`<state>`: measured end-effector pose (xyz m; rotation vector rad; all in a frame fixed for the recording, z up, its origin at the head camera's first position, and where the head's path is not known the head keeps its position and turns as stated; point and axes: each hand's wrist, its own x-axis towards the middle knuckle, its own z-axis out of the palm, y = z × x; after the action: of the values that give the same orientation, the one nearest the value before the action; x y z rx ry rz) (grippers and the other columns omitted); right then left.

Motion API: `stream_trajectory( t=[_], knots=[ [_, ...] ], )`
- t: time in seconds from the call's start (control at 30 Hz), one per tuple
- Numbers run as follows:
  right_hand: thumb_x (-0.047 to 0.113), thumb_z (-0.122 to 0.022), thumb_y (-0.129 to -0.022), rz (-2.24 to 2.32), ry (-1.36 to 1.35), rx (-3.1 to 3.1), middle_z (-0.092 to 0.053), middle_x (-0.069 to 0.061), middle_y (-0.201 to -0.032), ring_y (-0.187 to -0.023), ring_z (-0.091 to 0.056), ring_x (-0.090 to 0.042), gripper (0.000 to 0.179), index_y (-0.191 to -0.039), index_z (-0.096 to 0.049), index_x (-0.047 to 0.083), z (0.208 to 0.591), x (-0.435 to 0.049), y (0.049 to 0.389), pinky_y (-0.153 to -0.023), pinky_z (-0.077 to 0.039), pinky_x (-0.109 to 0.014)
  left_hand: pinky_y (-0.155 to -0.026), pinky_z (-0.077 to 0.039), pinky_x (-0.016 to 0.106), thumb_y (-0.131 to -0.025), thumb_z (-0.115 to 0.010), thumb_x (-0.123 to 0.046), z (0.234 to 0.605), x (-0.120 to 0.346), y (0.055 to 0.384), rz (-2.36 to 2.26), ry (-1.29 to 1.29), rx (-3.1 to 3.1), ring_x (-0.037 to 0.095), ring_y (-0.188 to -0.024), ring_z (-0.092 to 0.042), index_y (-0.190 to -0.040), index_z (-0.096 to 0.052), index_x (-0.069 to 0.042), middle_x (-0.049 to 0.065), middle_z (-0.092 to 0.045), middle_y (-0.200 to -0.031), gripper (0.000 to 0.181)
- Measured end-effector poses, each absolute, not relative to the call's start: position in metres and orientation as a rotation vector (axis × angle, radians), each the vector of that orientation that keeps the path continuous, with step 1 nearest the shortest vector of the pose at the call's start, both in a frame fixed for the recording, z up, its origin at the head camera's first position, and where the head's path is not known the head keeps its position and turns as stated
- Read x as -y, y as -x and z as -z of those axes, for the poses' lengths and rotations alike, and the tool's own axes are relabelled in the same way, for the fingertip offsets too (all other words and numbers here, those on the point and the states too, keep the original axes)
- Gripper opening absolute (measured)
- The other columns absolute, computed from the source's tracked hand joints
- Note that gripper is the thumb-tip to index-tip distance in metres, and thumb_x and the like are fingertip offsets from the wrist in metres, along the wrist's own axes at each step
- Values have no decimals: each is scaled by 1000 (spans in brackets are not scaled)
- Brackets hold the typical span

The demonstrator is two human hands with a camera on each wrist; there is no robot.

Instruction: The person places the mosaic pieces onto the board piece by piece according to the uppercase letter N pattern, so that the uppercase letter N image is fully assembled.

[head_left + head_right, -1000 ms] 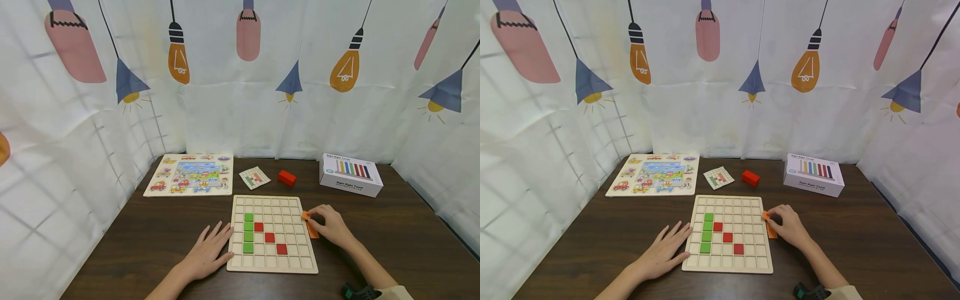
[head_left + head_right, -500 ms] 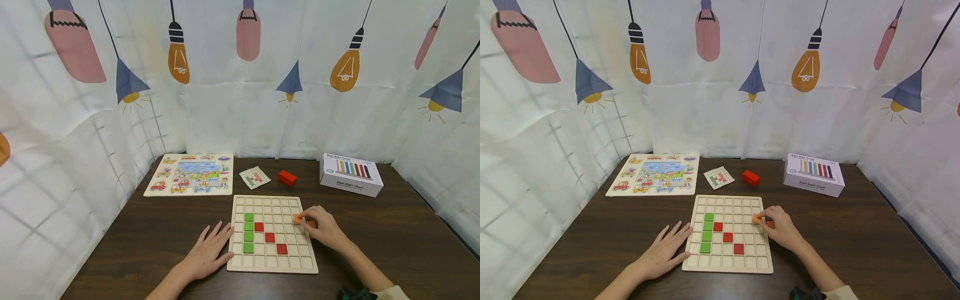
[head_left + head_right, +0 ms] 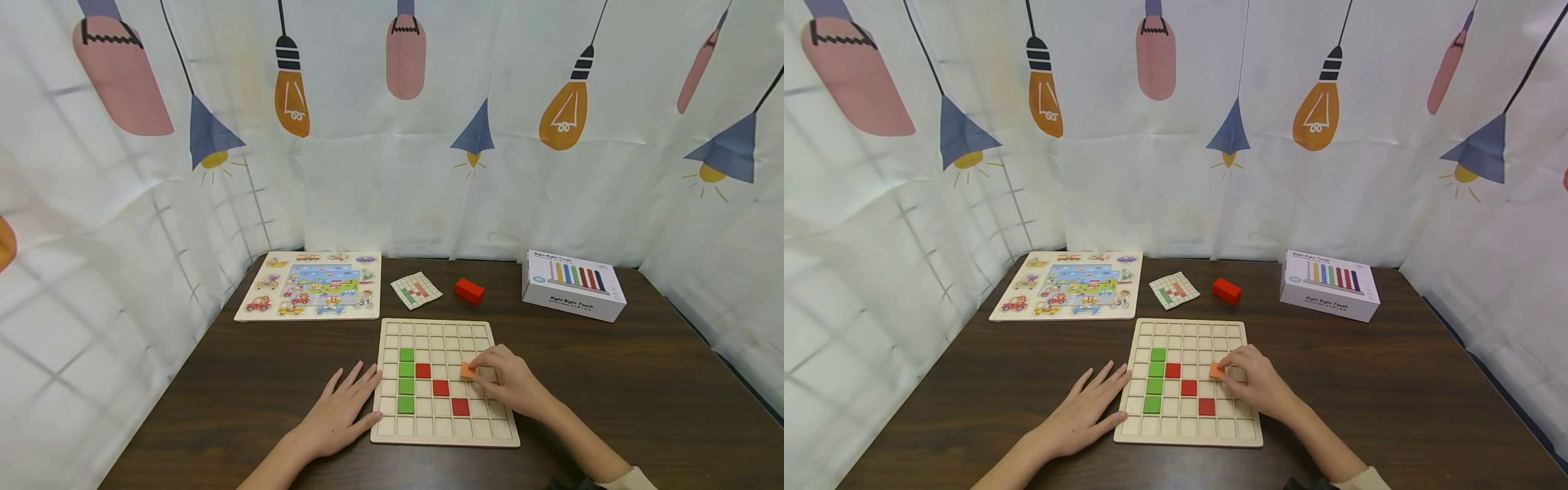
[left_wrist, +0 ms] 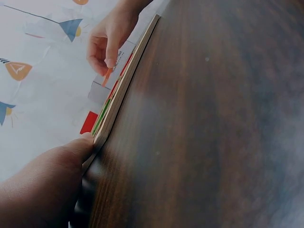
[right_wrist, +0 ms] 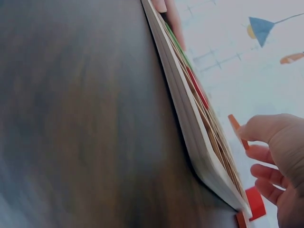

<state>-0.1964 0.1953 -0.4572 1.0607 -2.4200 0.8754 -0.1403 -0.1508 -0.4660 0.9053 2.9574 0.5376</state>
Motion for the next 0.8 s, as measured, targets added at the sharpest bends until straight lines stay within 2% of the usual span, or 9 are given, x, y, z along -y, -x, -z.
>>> stream_trajectory(
  t=[0.23, 0.47, 0.8],
  knots=[
    [10, -74, -76, -902, -1094, 2490, -59, 13, -96, -94, -52, -8, 22, -95, -67, 19, 458, -188, 191, -76, -48, -30, -106, -4, 53, -95, -33, -54, 466, 151, 141, -541, -902, -2953, 25, -138, -10, -147, -24, -14, 2, -22, -150, 66],
    [9, -73, -77, -917, -1201, 2425, -60, 9, -94, -89, -51, -9, 20, -94, -67, 16, 461, -185, 190, -71, -45, -23, -106, -4, 52, -94, -33, -54, 466, 151, 141, -523, -907, -2961, 26, -138, -11, -147, -25, -15, 2, -23, -150, 66],
    [8, -73, -77, -911, -1251, 2422, -60, 10, -95, -87, -51, -7, 22, -95, -66, 19, 465, -183, 187, -74, -45, -23, -106, -5, 53, -95, -33, -53, 465, 151, 140, -529, -911, -2960, 26, -138, -11, -147, -25, -15, 2, -22, -150, 66]
  ],
)
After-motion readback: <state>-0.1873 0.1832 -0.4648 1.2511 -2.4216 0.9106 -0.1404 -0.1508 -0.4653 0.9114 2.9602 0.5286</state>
